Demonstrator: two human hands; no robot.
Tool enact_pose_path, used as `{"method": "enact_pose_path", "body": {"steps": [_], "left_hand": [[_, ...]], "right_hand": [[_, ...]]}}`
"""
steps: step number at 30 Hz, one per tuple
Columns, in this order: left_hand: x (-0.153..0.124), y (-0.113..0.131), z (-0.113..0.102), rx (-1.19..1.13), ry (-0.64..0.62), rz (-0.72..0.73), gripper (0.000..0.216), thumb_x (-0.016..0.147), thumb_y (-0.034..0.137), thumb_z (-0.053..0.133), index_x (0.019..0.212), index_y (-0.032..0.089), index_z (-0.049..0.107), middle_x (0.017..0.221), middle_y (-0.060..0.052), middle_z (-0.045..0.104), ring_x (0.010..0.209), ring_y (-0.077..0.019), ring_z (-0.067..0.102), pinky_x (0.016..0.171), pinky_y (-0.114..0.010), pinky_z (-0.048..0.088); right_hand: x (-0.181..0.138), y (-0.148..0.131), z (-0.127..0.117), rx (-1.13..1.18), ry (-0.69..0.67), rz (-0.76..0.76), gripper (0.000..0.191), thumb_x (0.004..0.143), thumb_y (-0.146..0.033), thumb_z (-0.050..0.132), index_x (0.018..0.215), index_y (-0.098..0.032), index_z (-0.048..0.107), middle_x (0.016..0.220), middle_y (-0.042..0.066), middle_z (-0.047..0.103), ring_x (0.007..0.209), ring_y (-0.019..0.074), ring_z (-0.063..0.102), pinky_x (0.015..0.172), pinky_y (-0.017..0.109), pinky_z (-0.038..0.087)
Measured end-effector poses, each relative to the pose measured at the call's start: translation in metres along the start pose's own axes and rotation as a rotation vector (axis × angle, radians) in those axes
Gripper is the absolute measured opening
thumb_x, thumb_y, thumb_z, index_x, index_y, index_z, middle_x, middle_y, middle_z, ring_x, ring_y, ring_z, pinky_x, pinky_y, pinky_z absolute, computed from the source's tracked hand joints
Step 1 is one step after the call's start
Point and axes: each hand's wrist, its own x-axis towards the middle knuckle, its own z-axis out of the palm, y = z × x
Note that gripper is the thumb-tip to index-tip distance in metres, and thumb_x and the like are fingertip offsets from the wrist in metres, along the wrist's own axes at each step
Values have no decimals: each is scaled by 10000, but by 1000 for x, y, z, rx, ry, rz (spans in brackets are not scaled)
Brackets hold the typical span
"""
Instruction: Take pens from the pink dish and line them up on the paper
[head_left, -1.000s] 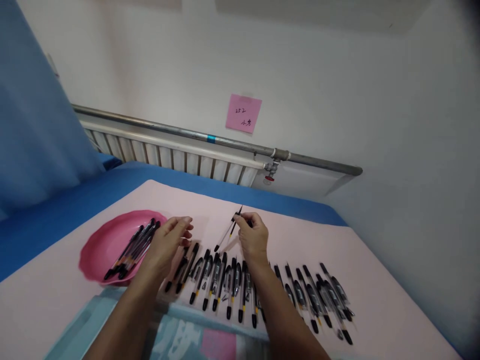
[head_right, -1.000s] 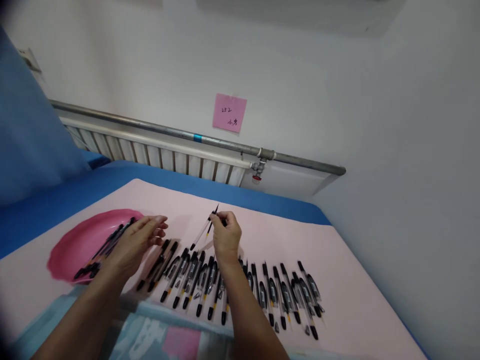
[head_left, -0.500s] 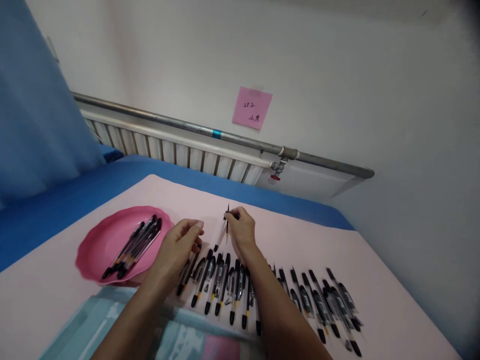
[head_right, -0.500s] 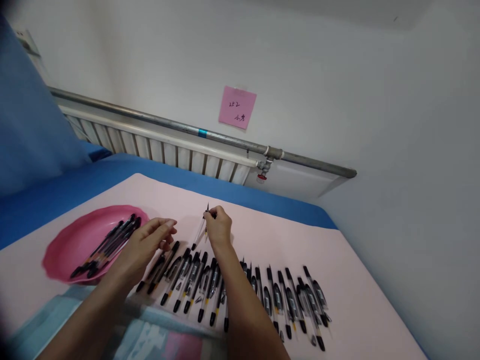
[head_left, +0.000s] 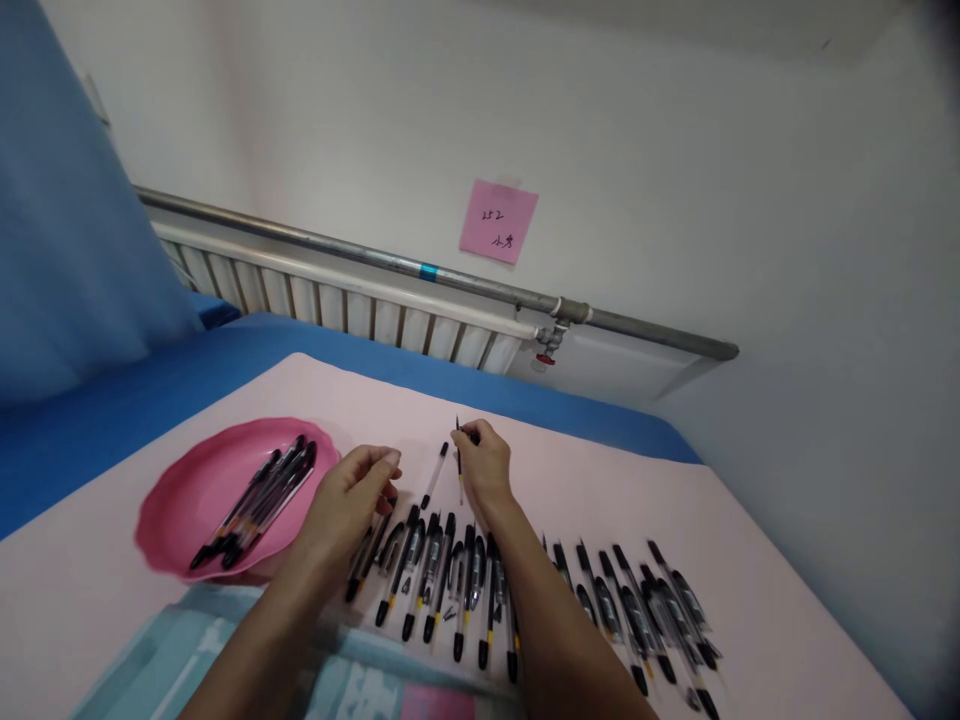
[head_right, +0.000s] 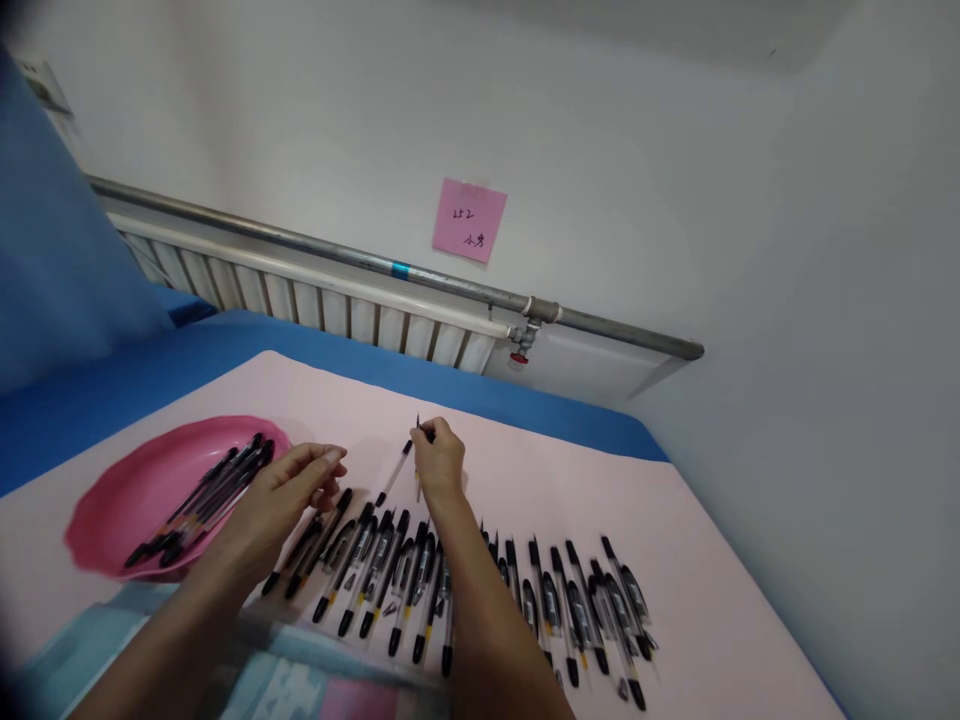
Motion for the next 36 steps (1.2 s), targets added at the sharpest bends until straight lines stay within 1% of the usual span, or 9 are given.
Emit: {"method": "enact_pose_path", "body": {"steps": [7,10,17,21,23,27,30,33,36], "left_hand": [[0,-4,-1,0,-33,-23,281,707,444,573,787,177,608,719,10,585,560,-100,495,536,-228,393],[0,-5,0,6,-38,-21,268,711,434,569,798,183,608,728,15,587,557,-96,493,535,-228,394],[3,-6,0,19,-37,-14,265,719,423,558,811,177,599,732,13,586,575,-101,503,537,-230,397],[3,-5,0,11,-33,-22,266,706,418,568,814,177,602,733,10,589,586,-107,511,541,-231,399],[2,-5,0,11,-28,-30,264,701,414,571,816,178,604,737,8,591,587,-109,513,538,-230,399],[2,-5,1,27,-32,-27,254,707,406,567,819,180,600,736,10,586,586,-110,510,539,-231,401],[2,-5,1,47,-36,-25,253,712,408,562,819,181,598,740,8,582,602,-115,515,541,-231,405],[3,-7,0,52,-36,-19,258,715,415,558,826,185,598,756,7,585,611,-117,522,543,-232,408],[4,-9,0,53,-33,-8,261,705,423,566,817,190,602,741,12,588,597,-116,522,539,-231,405]], "right_hand": [[-2,1,2,8,-51,142,125,691,-316,512,677,-196,483,503,-52,514,395,109,502,340,192,359],[-4,4,3,-31,-90,181,97,715,-281,496,673,-200,463,475,-55,501,374,106,513,313,176,353],[-9,2,-2,-216,-231,207,39,726,-208,503,694,-187,510,474,-46,527,327,75,466,336,172,333],[-10,-3,-8,-344,-316,197,78,722,-181,474,697,-173,547,474,-28,533,327,86,460,367,194,324],[-10,-5,-12,-413,-349,176,88,704,-172,486,671,-164,568,476,-9,542,367,100,481,407,208,331],[-9,-7,-17,-522,-403,133,88,668,-173,528,607,-150,587,508,36,575,521,138,547,504,220,346],[-9,-10,-19,-561,-440,112,137,681,-196,522,567,-150,581,518,48,580,563,146,551,520,221,339],[-11,-12,-19,-572,-468,116,163,690,-183,507,540,-155,566,493,37,562,508,130,525,494,220,327],[-15,-14,-18,-561,-486,167,161,704,-157,476,568,-158,562,440,10,520,400,108,470,433,217,308]]}}
